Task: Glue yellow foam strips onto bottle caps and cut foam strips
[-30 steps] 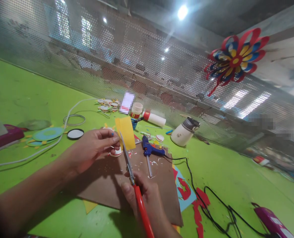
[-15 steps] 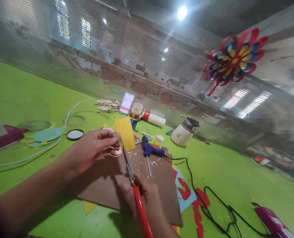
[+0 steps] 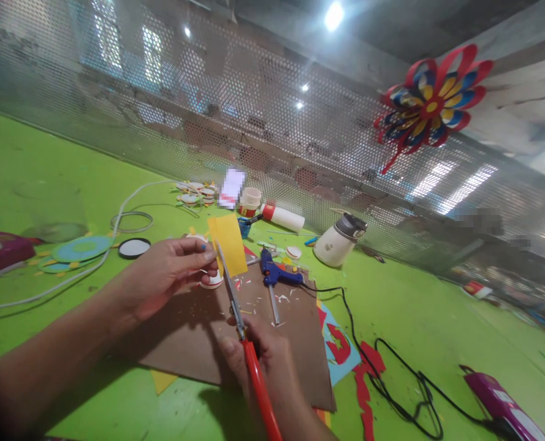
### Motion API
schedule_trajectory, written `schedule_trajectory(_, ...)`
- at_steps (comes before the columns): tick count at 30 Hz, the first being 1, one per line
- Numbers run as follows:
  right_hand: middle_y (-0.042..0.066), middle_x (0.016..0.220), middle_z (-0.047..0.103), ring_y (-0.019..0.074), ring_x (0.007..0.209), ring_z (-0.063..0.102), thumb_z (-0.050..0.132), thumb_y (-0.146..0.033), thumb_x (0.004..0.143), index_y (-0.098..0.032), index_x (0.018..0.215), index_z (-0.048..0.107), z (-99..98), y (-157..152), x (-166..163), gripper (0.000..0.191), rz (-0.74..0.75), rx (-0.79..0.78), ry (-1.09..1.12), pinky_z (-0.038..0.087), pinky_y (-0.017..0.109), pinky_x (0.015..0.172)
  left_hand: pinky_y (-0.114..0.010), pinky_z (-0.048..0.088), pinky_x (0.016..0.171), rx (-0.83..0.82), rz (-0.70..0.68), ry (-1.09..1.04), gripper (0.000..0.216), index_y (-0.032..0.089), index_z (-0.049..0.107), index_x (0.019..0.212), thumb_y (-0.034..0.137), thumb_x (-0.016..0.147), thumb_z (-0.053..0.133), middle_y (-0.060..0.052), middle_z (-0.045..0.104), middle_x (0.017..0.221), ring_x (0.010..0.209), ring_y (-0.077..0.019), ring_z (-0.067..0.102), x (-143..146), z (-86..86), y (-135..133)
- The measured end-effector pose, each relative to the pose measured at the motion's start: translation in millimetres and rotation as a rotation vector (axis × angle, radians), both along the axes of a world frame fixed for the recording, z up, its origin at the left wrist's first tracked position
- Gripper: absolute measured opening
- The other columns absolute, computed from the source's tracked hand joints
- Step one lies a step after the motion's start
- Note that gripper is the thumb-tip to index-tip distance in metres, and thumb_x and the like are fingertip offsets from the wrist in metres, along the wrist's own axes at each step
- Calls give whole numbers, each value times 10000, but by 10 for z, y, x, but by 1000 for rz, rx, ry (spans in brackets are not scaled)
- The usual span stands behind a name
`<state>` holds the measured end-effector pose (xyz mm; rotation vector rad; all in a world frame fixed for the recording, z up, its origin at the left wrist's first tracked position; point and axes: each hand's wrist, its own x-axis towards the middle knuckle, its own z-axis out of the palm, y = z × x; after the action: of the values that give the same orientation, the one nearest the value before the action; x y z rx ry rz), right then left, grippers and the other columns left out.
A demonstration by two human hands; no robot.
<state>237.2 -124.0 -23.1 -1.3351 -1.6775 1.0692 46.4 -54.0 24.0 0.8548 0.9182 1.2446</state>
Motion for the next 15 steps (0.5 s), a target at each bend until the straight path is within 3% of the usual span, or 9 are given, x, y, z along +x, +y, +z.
schedule_trajectory(7, -80, 498, 327, 75, 419, 288, 555, -641, 863, -129, 1100, 665, -11, -4, 4, 575, -4, 15, 0, 193, 214, 394, -245, 454, 591, 14, -32, -8, 192, 125, 596, 686, 213, 682, 767, -39, 648, 656, 598, -115, 575, -4, -24, 21)
schedule_trajectory(15, -72, 514, 330, 76, 421, 305, 576, -644, 847, -141, 1078, 682, 9, -17, 2, 564, -29, -9, -1, 205, 205, 388, -255, 460, 603, 26, -35, -6, 208, 125, 607, 685, 232, 662, 784, -33, 635, 661, 605, -116, 561, -10, -28, 13)
